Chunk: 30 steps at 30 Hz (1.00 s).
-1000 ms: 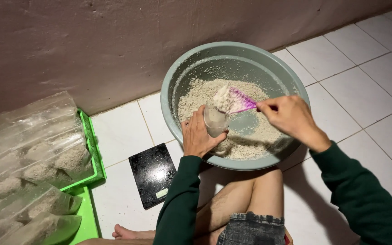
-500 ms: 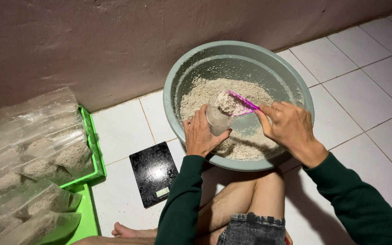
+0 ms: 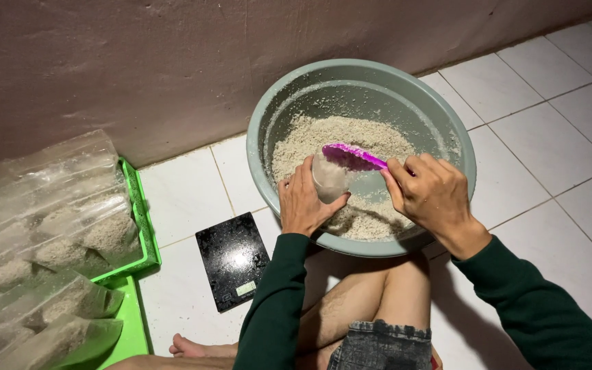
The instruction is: The person is packaging granular food products by scooping them from a large basin into individual plastic bags and weighing them on a digital scale.
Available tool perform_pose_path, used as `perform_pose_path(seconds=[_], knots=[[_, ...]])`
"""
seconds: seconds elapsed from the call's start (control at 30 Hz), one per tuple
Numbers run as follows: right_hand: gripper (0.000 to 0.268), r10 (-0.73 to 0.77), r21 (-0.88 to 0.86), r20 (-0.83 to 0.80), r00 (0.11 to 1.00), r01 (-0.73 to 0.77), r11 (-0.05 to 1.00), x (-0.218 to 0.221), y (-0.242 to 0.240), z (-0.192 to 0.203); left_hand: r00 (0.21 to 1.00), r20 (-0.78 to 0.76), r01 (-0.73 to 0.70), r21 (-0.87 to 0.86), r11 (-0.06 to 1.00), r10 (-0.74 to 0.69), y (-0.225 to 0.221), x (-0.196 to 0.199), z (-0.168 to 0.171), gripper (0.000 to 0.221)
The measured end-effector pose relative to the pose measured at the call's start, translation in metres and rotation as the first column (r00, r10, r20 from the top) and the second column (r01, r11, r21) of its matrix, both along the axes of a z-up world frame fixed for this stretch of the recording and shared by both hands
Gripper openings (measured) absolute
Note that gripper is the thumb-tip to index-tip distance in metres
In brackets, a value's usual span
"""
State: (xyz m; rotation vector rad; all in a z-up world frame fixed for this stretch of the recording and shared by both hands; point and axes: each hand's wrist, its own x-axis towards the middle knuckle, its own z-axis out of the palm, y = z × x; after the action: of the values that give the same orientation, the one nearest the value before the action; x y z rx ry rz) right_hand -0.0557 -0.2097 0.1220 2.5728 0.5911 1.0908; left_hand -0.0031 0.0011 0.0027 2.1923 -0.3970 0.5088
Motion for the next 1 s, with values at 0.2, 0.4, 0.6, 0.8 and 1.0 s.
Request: perform_pose_path(seconds=[0.2,0.4,0.6,0.8,1.0], knots=[[0.014,0.007,-0.019,0.044,0.999,-0.007,1.000,0.001,0.001,-0.001,1.000,-0.008,0.006,-0.020,1.000,-0.006,0.001,-0.001,0.003,0.093],[0.014,0.043,0.243,-0.238,0.970,0.017,0.970,0.013,-0.022,-0.010,1.000,-0.009,0.005,-0.007,1.000,-0.005,0.000,-0.001,0.001,0.094],[0.019,-0.006,0.582,-0.605,0.796,0.448,0.679,0.045,-0.067,-0.026,1.000,0.000,-0.021,0.020,1.000,0.021,-0.001,0.001,-0.006,0.095],[0.027,-0.622,-0.192,-0.409,0.668,0.603,0.774,0.125,-0.153,-0.126,1.000,-0.003,-0.014,0.014,1.000,0.014,0.000,-0.001,0.000,0.093],[0.025,-0.694,-0.321,-0.387,0.607,0.617,0.719,0.186,-0.164,-0.196,0.999,-0.032,0.010,0.014,1.000,-0.010,0.001,0.000,0.004,0.094]])
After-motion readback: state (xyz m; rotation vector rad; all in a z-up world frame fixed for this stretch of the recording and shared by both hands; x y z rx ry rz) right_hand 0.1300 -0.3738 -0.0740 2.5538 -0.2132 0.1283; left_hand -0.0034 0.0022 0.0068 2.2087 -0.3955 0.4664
